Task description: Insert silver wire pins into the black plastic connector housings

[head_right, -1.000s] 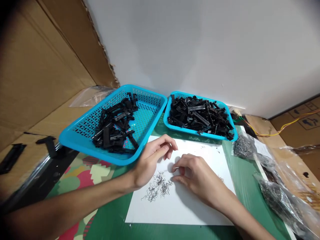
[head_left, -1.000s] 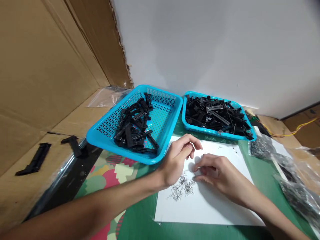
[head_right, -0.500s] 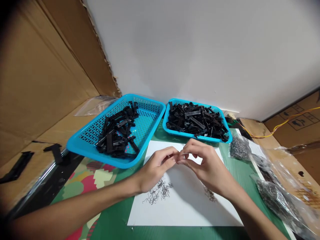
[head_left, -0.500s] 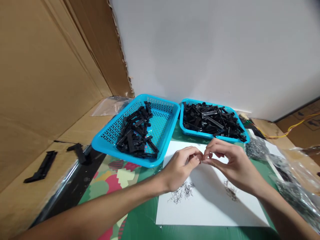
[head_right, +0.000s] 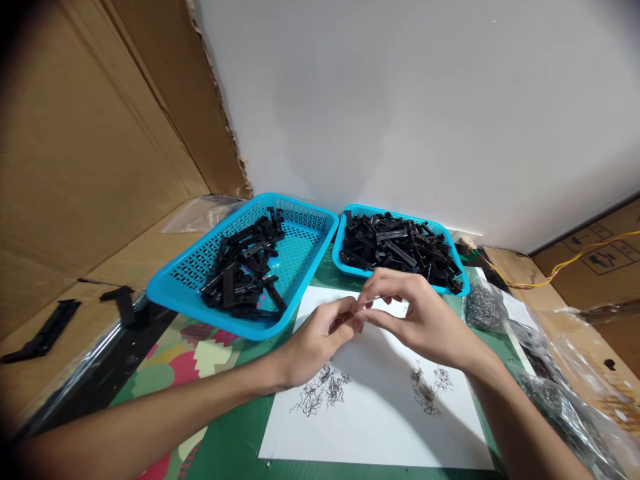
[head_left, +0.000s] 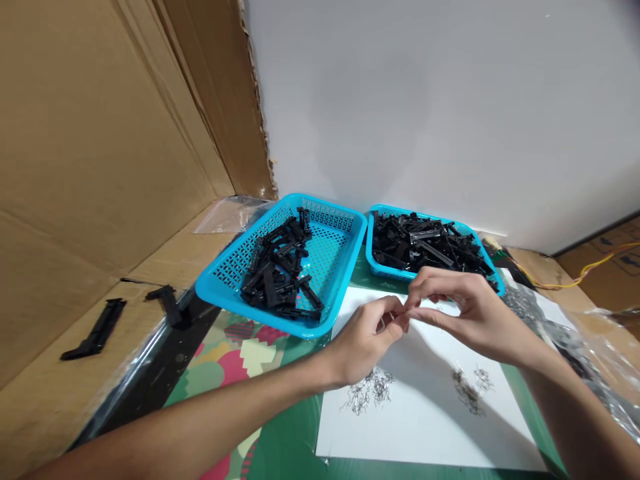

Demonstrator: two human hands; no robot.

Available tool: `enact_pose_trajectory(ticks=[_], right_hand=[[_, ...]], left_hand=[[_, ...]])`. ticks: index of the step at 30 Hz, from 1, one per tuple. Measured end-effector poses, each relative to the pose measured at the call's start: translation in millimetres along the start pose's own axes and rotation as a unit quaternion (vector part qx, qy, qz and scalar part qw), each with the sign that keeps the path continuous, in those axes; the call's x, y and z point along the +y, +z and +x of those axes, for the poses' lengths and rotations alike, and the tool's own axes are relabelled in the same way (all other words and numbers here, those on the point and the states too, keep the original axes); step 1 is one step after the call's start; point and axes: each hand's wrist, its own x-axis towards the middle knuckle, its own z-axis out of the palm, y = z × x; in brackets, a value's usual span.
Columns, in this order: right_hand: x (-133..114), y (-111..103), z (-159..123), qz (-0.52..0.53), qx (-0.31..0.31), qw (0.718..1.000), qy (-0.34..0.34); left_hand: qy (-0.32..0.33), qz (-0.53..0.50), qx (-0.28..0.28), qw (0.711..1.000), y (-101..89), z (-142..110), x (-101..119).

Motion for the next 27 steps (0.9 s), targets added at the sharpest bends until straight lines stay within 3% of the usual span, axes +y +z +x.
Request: enact_pose_trajectory(ticks=[2, 4, 9, 13, 17, 21, 24, 27], right_hand=[[-15, 8, 18, -0.034, 0.031, 0.999, -0.022], [-28, 23, 42, -0.103, 0.015, 0.994, -0.045], [-42, 68, 112, -0.329, -0.135, 0.934, -0.031], [-39, 91, 144, -0.363, -0.163, 0.917, -0.018], [-39, 99, 152, -0.376, -0.172, 0.911, -0.008], [-43, 76, 143, -0.392, -0.095, 0.915, 0.012], [-47, 35, 118, -0.344, 0.016, 0.939, 0.022], [-41, -7, 74, -0.254, 0.064, 0.964, 0.038]], left_hand=[[-0.005, 0.019, 0.018, 1.000, 3.5, 1, -7], [-0.012, 0.035, 0.040, 0.999, 6.5, 1, -14], [-0.030, 0.062, 0.070, 0.995, 8.6, -1, -17], [-0.027, 0.063, 0.052, 0.996, 7.2, -3, -13], [-0.021, 0.062, 0.054, 0.996, 6.6, -2, -15], [-0.011, 0.052, 0.044, 0.998, 6.4, 2, -19], [0.008, 0.028, 0.034, 0.999, 5.1, 5, -18], [0.017, -0.019, 0.040, 0.999, 2.2, 5, -12]])
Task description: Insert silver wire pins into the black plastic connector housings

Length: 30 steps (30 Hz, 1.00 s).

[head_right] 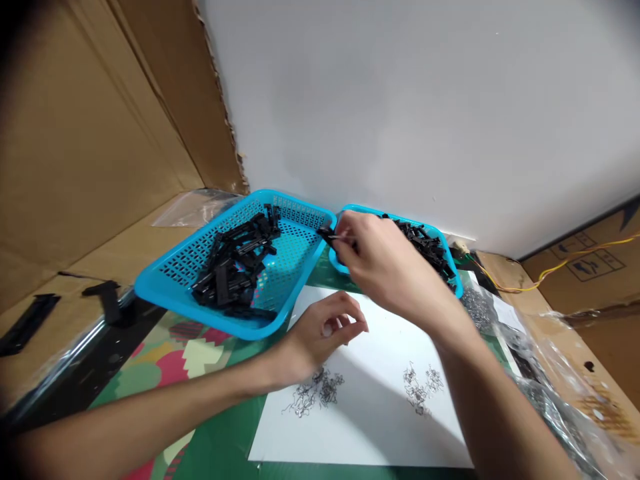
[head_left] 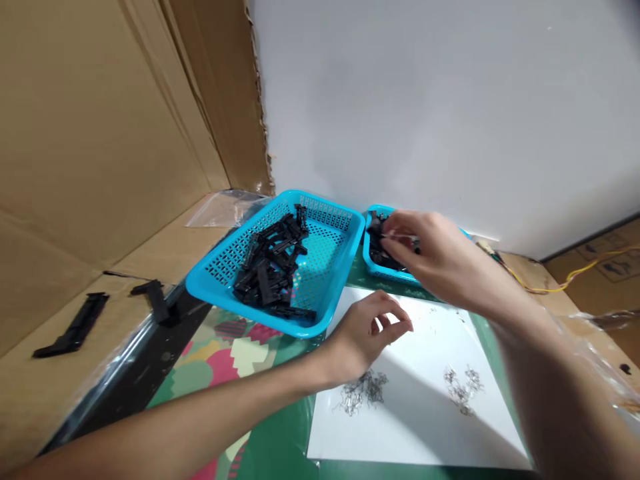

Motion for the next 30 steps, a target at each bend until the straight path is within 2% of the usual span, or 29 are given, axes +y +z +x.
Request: enact_pose_trajectory(ticks=[3, 6, 8, 13, 17, 20, 23, 26, 30], right_hand=[[31, -15, -44, 0.055, -0.017, 0.998, 0.021], [53, -4, -80, 0.125, -0.091, 0.986, 0.066], [60, 10, -95, 0.175, -0.113, 0.975, 0.081], [66, 31, -108, 0.266, -0.055, 0.955, 0.116], [65, 38, -109, 0.323, -0.079, 0.937, 0.111], [63, 45, -110, 0.352, -0.046, 0.923, 0.149], [59, 51, -113, 0.311, 0.039, 0.934, 0.170], [53, 53, -116, 0.257, 0.114, 0.949, 0.140], [44, 58, -118, 0.236, 0.125, 0.960, 0.081]], left_hand=[[0.003, -0.007, 0.005, 1.000, -2.9, -1, 9], [-0.011, -0.010, -0.011, 1.000, -3.8, -2, 14], [-0.036, -0.031, -0.036, 0.998, -3.3, -1, 16], [-0.059, -0.013, -0.074, 0.995, -2.7, -1, 21], [-0.027, 0.045, -0.095, 0.994, -3.2, -1, 20], [-0.008, 0.117, -0.097, 0.988, -2.4, -2, 18], [-0.011, 0.171, -0.081, 0.982, -1.9, -1, 17], [-0.008, 0.170, -0.052, 0.984, -2.8, 1, 16], [-0.013, 0.156, -0.043, 0.987, -4.6, 3, 14]])
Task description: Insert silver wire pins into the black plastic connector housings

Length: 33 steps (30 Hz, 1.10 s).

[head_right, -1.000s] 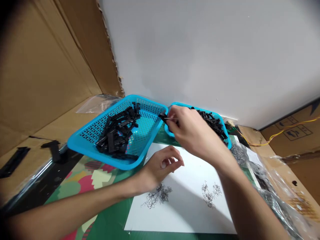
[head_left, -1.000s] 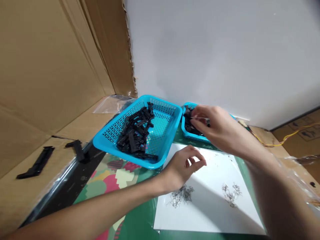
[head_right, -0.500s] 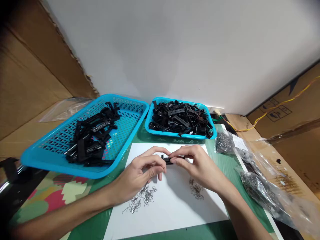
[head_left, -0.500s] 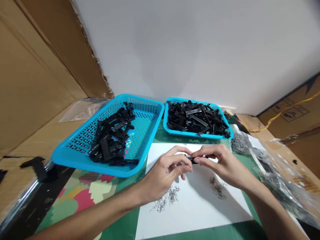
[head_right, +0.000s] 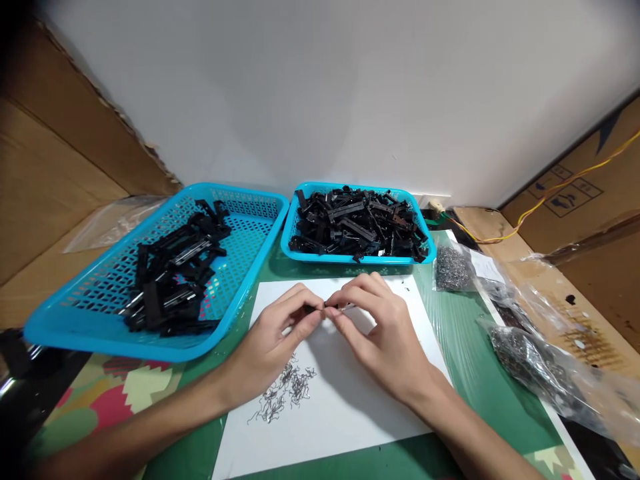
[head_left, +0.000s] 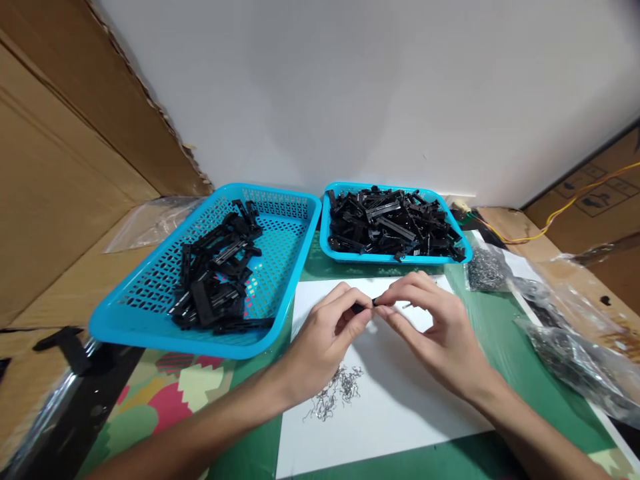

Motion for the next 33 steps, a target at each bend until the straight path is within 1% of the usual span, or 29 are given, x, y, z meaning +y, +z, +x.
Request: enact_pose_trajectory(ticks=[2, 4, 8, 13, 15, 17, 22, 26, 29, 33], right_hand=[[-2, 4, -1, -0.010, -0.008, 1.000, -0.010], [-3, 6, -2, -0.014, -0.010, 1.000, -0.006], [-2, 3, -2, 0.006, -0.012, 0.999, 0.036], [11, -6, -2, 0.031, 0.062, 0.990, 0.122], [16, -9, -2, 0.034, 0.069, 0.986, 0.150], [20, -10, -1, 0.020, 0.051, 0.984, 0.167], [25, -10, 1, -0.007, -0.024, 0.977, 0.214], [28, -8, 1, -0.034, -0.078, 0.970, 0.227], [30, -7, 0, -0.063, -0.086, 0.969, 0.224], [31, -4, -2, -0.081, -0.066, 0.971, 0.215]], left_hand=[[-0.004, -0.003, 0.001, 1.000, 0.1, 1, -2], [-0.004, -0.005, 0.004, 1.000, 0.5, 0, -3], [-0.010, -0.006, 0.016, 1.000, 1.0, -1, -2], [-0.036, -0.040, 0.023, 0.998, 0.4, 0, 1], [-0.033, -0.049, 0.018, 0.998, 0.2, 1, 2], [-0.026, -0.054, 0.013, 0.998, 0.3, 1, 2], [-0.031, -0.065, 0.011, 0.997, 2.5, 0, 0], [-0.034, -0.068, 0.007, 0.997, 3.9, 0, 1], [-0.031, -0.065, 0.005, 0.997, 4.3, 1, 1], [-0.038, -0.063, 0.002, 0.997, 4.9, 2, 0]])
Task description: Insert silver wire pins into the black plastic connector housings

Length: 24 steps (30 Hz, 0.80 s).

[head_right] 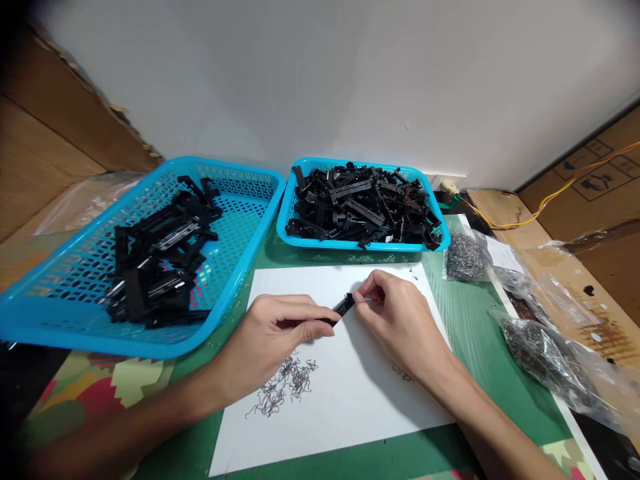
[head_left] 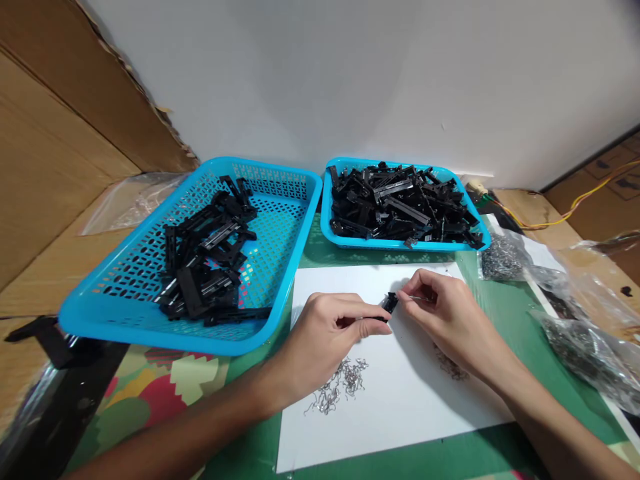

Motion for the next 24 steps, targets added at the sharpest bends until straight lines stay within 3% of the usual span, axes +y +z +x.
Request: enact_pose_trajectory(ticks=[11, 24], right_hand=[[1.8, 10.3, -4.6, -0.059, 0.063, 0.995, -0.043], [7.2, 2.9, -4.5, 0.003, 0.018, 0.999, -0.032]], left_hand=[[-0.020, -0.001, 0.014, 1.000, 1.4, 0.2, 1.9], [-0.065, -0.001, 0.007, 0.998, 2.5, -1.9, 2.3]])
